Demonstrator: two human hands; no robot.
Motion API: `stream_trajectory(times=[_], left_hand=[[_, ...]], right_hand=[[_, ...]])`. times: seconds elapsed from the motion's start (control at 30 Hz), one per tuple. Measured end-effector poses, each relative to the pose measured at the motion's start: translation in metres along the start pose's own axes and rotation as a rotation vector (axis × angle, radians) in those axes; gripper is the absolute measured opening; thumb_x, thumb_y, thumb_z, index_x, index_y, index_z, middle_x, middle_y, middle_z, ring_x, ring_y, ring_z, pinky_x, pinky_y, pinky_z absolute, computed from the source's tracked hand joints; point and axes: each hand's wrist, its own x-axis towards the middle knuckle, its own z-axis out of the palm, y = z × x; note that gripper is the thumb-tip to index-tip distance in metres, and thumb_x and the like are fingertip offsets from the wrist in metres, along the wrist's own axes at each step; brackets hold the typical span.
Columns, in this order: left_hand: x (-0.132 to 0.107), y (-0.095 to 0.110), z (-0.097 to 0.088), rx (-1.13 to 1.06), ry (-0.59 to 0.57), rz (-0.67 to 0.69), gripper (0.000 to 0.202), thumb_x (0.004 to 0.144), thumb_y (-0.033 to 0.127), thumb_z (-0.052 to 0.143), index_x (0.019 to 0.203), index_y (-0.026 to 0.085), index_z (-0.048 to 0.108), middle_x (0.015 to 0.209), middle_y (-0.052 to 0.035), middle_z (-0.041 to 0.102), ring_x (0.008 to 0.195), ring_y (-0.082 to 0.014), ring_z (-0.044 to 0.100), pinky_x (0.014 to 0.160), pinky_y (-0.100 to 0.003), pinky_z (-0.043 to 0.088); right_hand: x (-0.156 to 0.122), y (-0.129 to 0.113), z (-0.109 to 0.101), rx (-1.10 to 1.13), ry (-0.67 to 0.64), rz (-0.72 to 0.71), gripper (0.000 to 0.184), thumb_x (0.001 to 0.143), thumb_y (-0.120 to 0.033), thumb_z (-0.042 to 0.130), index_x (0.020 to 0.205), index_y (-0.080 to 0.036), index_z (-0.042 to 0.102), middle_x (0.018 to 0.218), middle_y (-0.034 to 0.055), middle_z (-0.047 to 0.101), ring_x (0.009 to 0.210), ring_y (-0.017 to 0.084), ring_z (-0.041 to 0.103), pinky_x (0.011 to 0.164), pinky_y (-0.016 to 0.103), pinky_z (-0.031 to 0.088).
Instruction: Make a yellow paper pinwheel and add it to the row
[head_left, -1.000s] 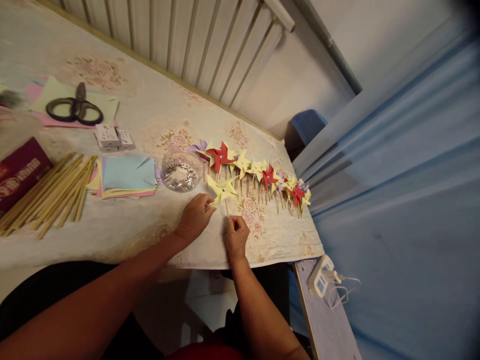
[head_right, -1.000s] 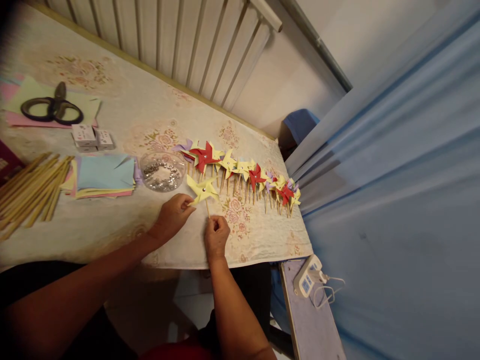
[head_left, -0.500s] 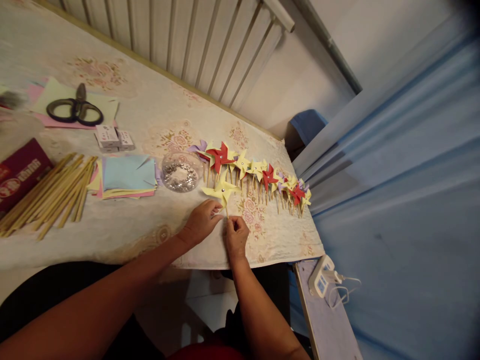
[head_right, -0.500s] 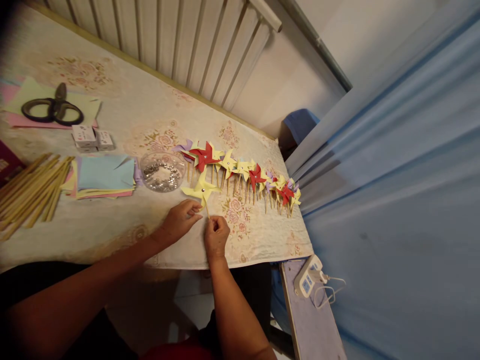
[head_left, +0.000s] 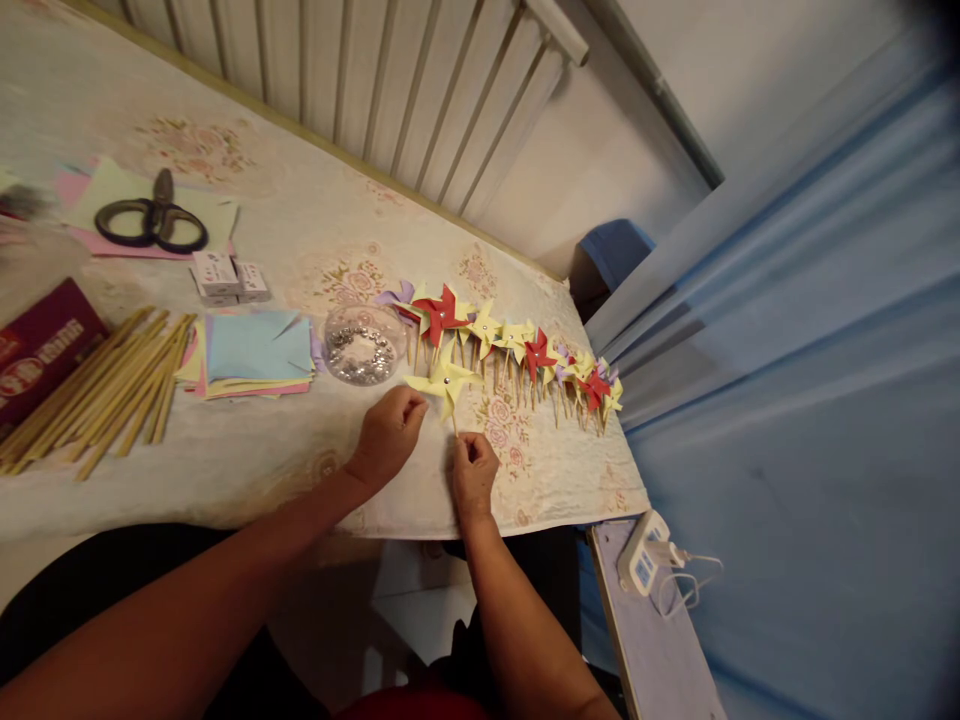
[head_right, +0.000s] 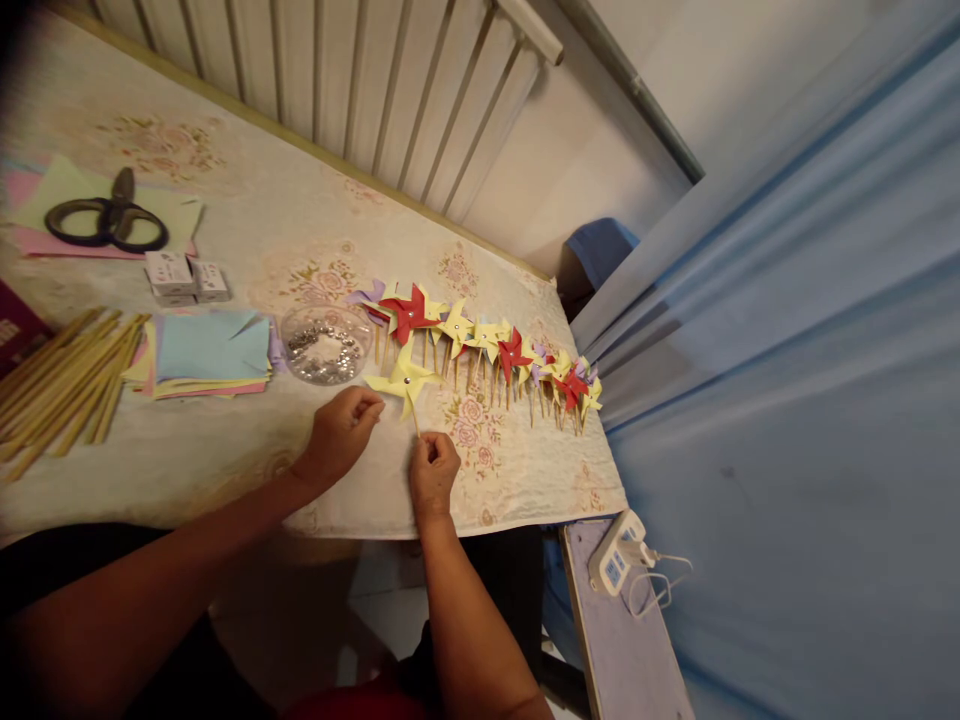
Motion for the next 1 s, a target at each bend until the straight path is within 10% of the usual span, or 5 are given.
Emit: stream_trajectory(times=[0.7, 1.0], left_hand=[[0.014, -0.015, -0.005, 0.138, 0.113, -0.055, 0.045, 0.078, 0.012, 0.047, 0.120, 0.017, 0.060, 0.112, -0.0119, 0.067, 0.096, -0.0239, 0.064, 0.096, -0.040, 0.051], [0.021, -0.016, -0.007, 0.123, 0.051, -0.062, 0.043, 0.074, 0.011, 0.049, 0.113, 0.017, 0.065, 0.096, -0.0087, 0.069, 0.096, -0.0262, 0.064, 0.098, -0.041, 0.050]], right_hand=[[0.000, 0.004, 0.000, 0.004, 0.000, 0.002, 0.022, 0.081, -0.037, 0.059, 0.070, -0.018, 0.062, 0.067, -0.0022, 0.055, 0.064, 0.014, 0.046, 0.064, 0.026, 0.040], [0.000, 0.005, 0.000, 0.010, -0.015, -0.004, 0.023, 0.082, -0.038, 0.059, 0.071, -0.018, 0.063, 0.067, -0.0018, 0.056, 0.065, 0.014, 0.048, 0.064, 0.026, 0.041]])
